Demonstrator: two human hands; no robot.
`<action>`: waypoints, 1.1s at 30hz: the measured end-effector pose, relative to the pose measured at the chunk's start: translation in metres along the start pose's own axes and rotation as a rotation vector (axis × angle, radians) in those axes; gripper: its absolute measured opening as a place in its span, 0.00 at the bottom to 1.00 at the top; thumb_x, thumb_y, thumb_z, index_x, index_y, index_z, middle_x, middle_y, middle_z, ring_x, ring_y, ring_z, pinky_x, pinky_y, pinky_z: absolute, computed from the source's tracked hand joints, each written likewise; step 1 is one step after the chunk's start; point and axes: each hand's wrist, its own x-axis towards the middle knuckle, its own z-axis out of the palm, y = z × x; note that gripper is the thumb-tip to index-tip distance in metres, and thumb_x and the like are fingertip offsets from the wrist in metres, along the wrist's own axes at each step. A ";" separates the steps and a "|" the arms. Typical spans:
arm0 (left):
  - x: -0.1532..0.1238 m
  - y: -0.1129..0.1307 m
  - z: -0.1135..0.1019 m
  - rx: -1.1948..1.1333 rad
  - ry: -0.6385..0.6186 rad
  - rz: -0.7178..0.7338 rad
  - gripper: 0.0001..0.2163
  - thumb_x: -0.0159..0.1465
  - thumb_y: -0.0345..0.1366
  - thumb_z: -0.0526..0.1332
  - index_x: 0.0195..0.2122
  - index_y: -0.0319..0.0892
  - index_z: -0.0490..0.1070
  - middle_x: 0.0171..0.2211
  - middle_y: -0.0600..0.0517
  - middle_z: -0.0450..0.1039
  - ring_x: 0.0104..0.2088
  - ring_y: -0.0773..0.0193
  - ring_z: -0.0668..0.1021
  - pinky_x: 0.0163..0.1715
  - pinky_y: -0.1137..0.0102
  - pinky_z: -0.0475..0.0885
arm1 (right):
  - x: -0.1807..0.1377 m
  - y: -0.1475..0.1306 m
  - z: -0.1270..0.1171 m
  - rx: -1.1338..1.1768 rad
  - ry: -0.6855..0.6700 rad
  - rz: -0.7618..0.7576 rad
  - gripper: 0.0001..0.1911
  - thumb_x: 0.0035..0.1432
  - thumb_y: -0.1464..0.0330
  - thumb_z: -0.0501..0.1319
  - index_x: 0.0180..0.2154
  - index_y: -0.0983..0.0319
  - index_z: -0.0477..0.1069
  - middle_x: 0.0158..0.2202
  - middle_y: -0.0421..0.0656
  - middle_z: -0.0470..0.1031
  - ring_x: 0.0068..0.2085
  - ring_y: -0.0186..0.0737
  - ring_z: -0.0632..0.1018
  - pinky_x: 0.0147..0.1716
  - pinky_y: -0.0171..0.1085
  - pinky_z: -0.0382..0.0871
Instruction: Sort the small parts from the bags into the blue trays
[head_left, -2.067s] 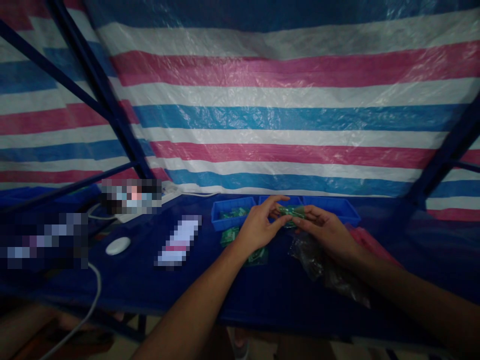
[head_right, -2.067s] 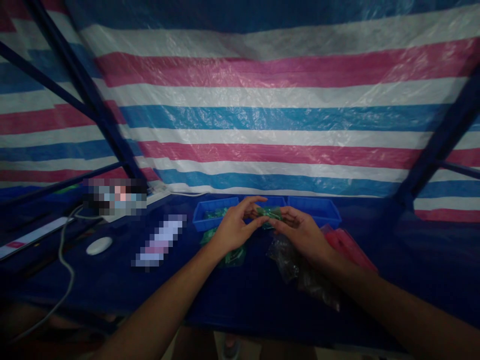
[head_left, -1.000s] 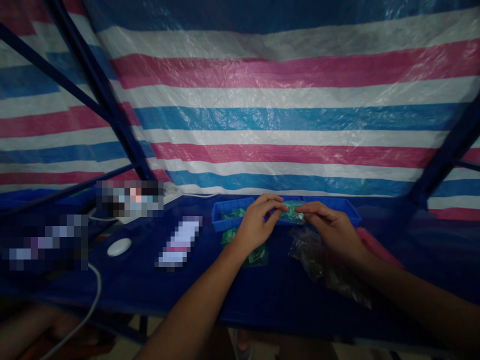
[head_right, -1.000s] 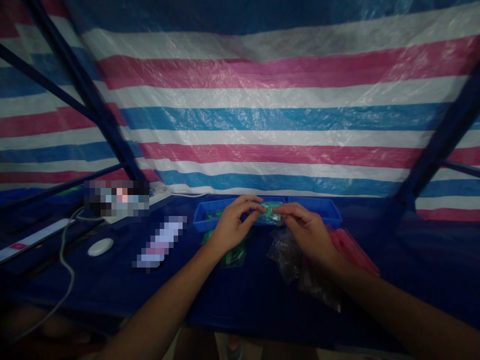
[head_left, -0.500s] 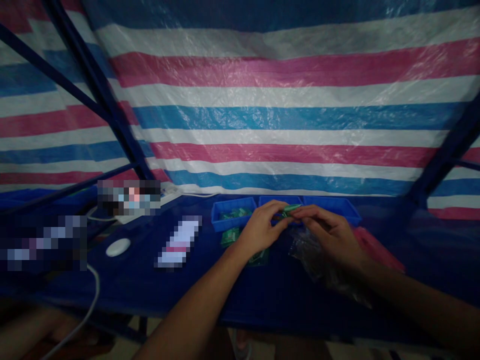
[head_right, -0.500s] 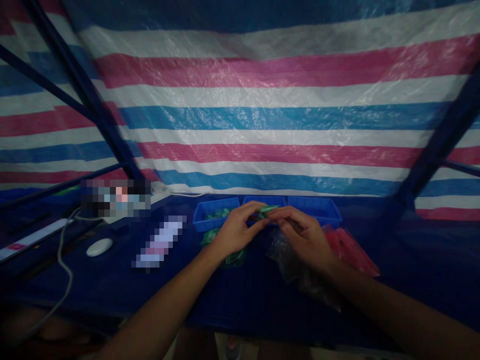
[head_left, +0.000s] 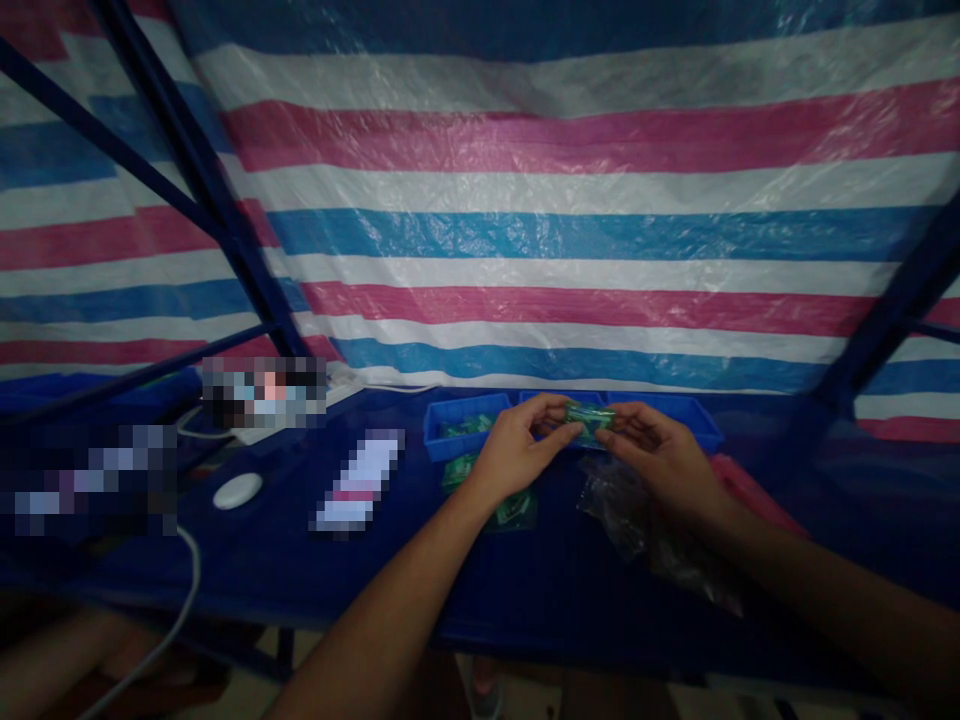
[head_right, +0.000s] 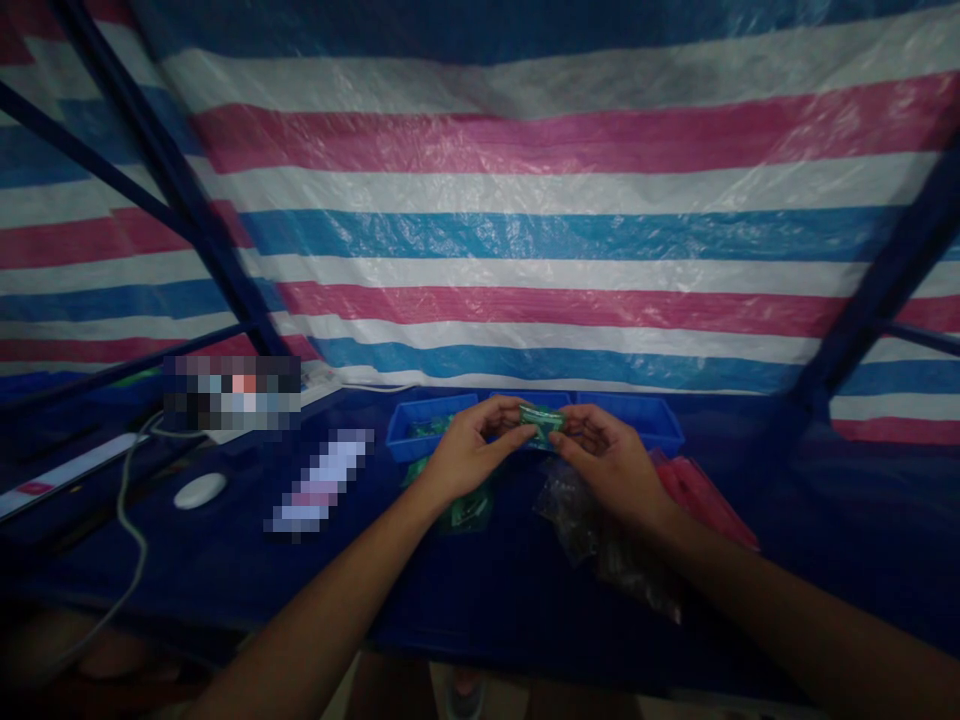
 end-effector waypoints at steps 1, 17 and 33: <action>0.000 -0.001 0.000 -0.009 0.007 0.002 0.14 0.68 0.39 0.68 0.52 0.42 0.76 0.46 0.47 0.83 0.45 0.59 0.83 0.46 0.66 0.75 | 0.000 0.000 -0.001 -0.015 -0.001 -0.005 0.17 0.56 0.58 0.76 0.44 0.54 0.77 0.44 0.42 0.82 0.46 0.44 0.83 0.52 0.44 0.76; 0.000 -0.006 -0.004 0.114 -0.014 0.003 0.13 0.71 0.33 0.58 0.52 0.44 0.80 0.47 0.47 0.81 0.41 0.61 0.82 0.43 0.67 0.77 | 0.003 0.001 -0.007 -0.156 0.057 -0.175 0.07 0.65 0.64 0.66 0.40 0.53 0.84 0.47 0.42 0.77 0.45 0.42 0.78 0.46 0.41 0.72; 0.002 -0.002 -0.006 0.207 0.010 0.026 0.15 0.71 0.48 0.62 0.43 0.41 0.81 0.40 0.48 0.80 0.40 0.59 0.79 0.40 0.68 0.72 | 0.003 -0.001 -0.002 -0.101 0.129 -0.043 0.23 0.57 0.56 0.74 0.52 0.54 0.76 0.46 0.43 0.81 0.42 0.42 0.81 0.43 0.41 0.77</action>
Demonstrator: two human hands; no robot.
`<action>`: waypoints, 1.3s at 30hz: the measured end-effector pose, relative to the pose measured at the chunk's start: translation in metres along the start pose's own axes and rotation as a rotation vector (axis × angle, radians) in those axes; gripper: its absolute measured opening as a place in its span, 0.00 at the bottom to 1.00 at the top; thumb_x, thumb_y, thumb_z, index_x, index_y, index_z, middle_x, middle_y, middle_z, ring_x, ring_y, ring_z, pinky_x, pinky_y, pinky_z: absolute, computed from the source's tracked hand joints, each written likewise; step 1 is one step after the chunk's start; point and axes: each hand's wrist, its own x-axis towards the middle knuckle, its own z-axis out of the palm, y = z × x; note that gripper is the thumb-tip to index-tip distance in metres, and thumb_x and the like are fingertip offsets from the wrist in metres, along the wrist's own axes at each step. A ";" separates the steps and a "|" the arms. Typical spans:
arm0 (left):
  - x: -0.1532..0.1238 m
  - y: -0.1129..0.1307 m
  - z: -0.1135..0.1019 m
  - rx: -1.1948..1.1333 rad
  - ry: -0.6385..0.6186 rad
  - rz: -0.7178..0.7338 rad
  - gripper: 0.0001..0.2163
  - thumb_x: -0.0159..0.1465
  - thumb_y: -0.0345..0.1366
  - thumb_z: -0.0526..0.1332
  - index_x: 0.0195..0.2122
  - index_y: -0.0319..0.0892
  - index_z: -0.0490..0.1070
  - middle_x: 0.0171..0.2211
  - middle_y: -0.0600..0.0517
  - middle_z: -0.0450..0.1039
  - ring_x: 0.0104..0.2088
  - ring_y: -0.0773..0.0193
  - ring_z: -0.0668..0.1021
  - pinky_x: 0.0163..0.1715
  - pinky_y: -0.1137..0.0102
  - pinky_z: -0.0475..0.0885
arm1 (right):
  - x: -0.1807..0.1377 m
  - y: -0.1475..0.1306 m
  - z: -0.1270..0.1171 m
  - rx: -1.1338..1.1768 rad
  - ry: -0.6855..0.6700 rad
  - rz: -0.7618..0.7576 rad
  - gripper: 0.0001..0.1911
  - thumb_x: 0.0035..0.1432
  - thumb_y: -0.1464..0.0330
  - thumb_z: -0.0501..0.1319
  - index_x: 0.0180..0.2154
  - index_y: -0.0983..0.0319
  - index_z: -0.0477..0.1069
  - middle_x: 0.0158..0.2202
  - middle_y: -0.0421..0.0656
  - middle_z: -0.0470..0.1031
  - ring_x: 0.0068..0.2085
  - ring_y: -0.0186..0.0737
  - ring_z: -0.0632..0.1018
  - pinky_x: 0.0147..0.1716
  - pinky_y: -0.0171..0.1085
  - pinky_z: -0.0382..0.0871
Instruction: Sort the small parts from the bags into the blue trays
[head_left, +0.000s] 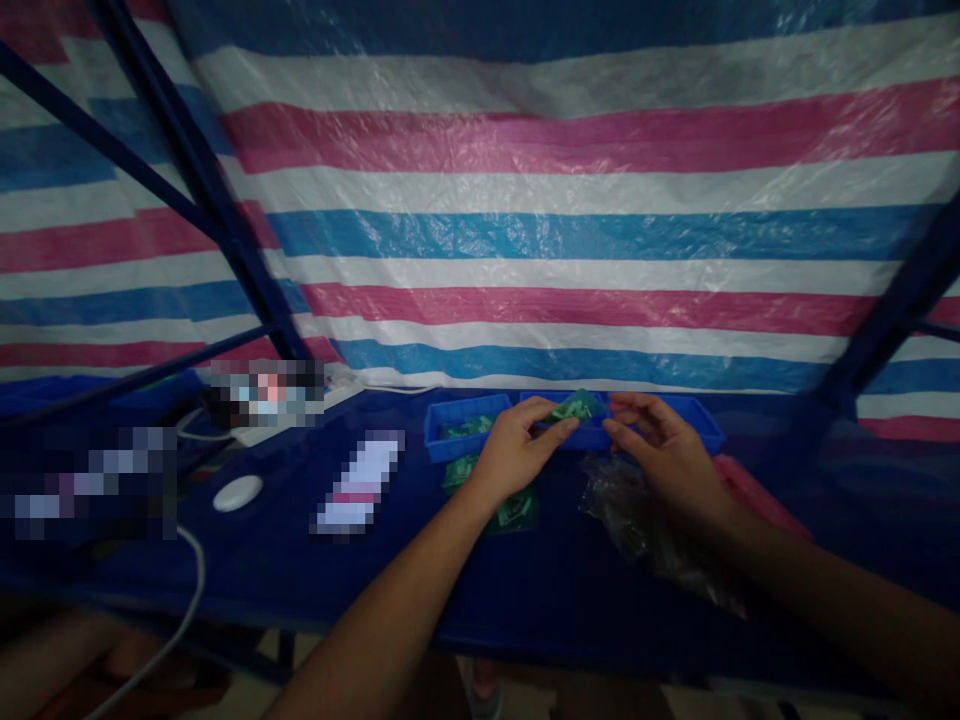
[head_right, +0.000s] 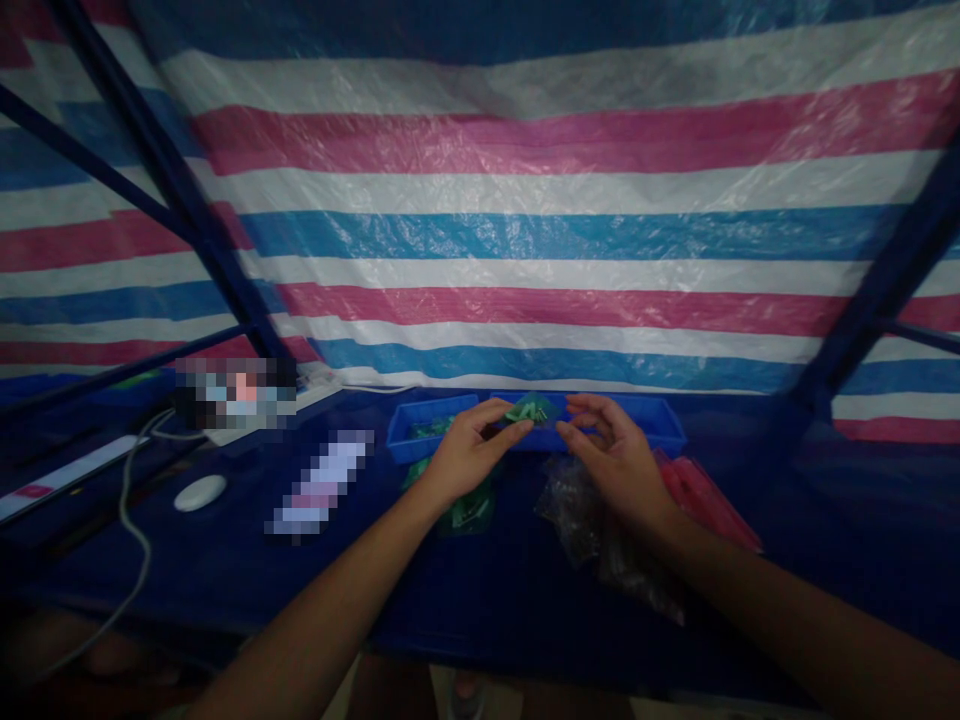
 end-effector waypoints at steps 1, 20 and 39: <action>0.000 -0.001 0.001 -0.060 -0.007 -0.029 0.15 0.70 0.48 0.63 0.44 0.41 0.81 0.41 0.48 0.81 0.40 0.59 0.80 0.39 0.68 0.72 | 0.001 0.001 0.001 0.022 -0.007 0.004 0.26 0.55 0.56 0.75 0.53 0.54 0.75 0.47 0.43 0.81 0.43 0.43 0.81 0.43 0.41 0.77; 0.002 -0.012 0.001 -0.155 -0.023 -0.144 0.12 0.69 0.33 0.59 0.48 0.43 0.82 0.36 0.52 0.81 0.34 0.63 0.79 0.36 0.70 0.71 | 0.001 0.007 -0.005 -0.204 -0.185 -0.126 0.10 0.66 0.62 0.63 0.40 0.53 0.84 0.53 0.44 0.74 0.47 0.44 0.79 0.48 0.44 0.76; -0.002 -0.001 -0.012 0.153 0.093 0.088 0.08 0.70 0.32 0.60 0.50 0.44 0.69 0.54 0.46 0.76 0.53 0.57 0.78 0.53 0.63 0.72 | -0.006 -0.002 0.000 0.028 -0.294 0.005 0.14 0.71 0.56 0.59 0.47 0.54 0.80 0.50 0.44 0.83 0.46 0.46 0.83 0.52 0.47 0.75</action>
